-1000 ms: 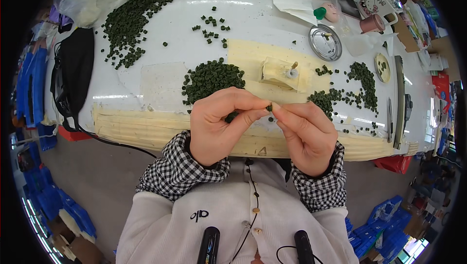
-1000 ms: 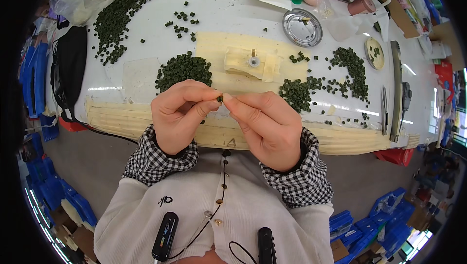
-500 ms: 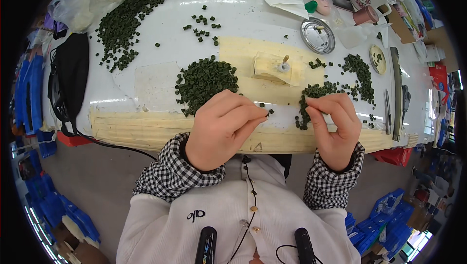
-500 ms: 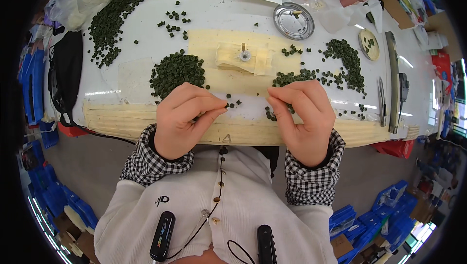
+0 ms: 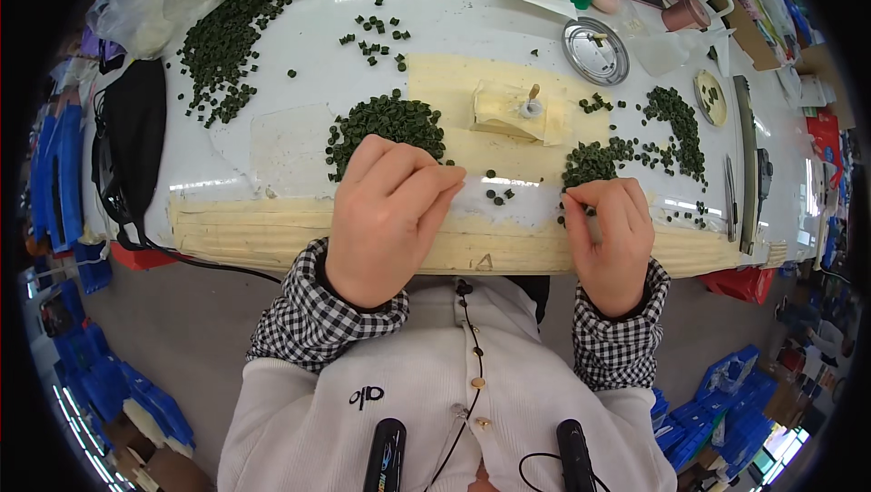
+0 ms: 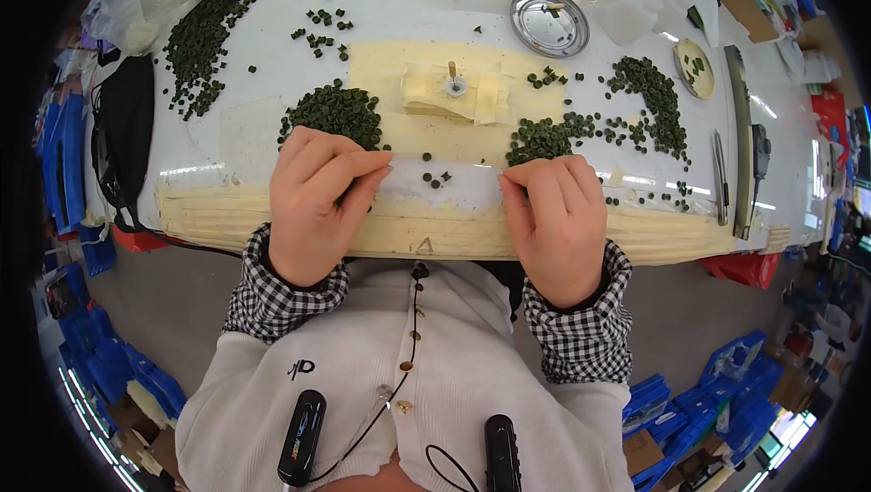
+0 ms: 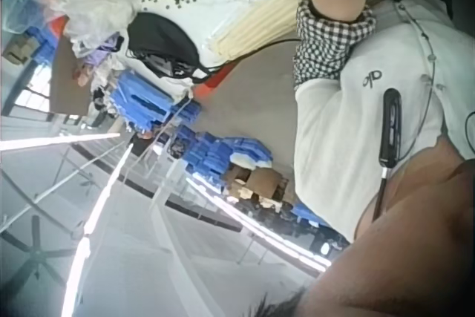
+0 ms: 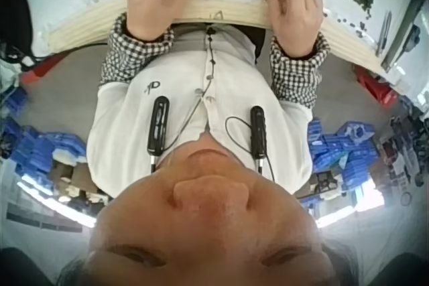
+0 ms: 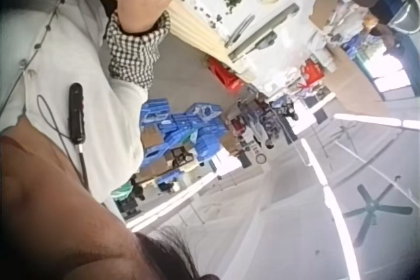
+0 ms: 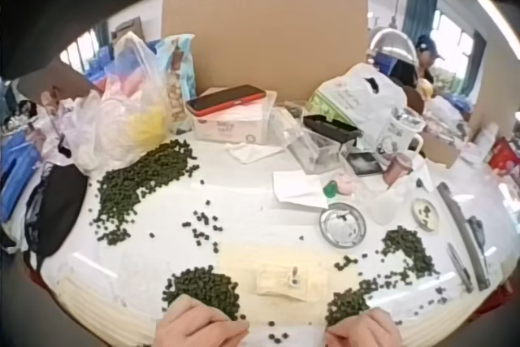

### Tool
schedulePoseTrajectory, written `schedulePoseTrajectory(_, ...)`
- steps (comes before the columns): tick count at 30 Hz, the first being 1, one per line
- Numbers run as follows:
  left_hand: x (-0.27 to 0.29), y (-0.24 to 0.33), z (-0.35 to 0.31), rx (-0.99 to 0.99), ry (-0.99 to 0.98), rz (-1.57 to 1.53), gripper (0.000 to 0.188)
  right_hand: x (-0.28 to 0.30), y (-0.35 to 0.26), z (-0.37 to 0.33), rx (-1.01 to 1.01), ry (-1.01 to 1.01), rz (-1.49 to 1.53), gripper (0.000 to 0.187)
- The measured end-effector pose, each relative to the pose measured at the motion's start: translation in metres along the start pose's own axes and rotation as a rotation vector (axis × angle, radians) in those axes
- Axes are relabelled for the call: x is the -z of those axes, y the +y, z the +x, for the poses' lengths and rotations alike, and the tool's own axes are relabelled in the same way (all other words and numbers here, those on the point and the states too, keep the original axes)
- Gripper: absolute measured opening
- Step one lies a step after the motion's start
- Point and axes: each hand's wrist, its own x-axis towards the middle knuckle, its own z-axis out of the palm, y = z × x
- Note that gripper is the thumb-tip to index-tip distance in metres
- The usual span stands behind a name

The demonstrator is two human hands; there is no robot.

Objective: Inspecting and handling small green plastic components at a workbench.

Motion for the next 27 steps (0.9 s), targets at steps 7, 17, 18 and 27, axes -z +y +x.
schedulePoseTrajectory(7, 0.008, 0.001, -0.004, 0.032, -0.007, 0.069, 0.017, 0.0, -0.01, 0.003, -0.027, 0.054, 0.08, 0.02)
schedulePoseTrajectory(17, -0.006, 0.005, 0.014, 0.052, -0.118, 0.215, 0.013, 0.002, -0.014, 0.0, -0.091, 0.054, 0.261, 0.018)
schedulePoseTrajectory(18, -0.006, 0.005, 0.014, 0.061, -0.125, 0.222, 0.013, 0.003, -0.014, 0.0, -0.114, 0.046, 0.286, 0.018)
schedulePoseTrajectory(27, 0.007, 0.015, 0.015, 0.17, 0.07, -0.182, 0.013, 0.003, -0.012, -0.007, -0.604, -0.068, 1.16, 0.02)
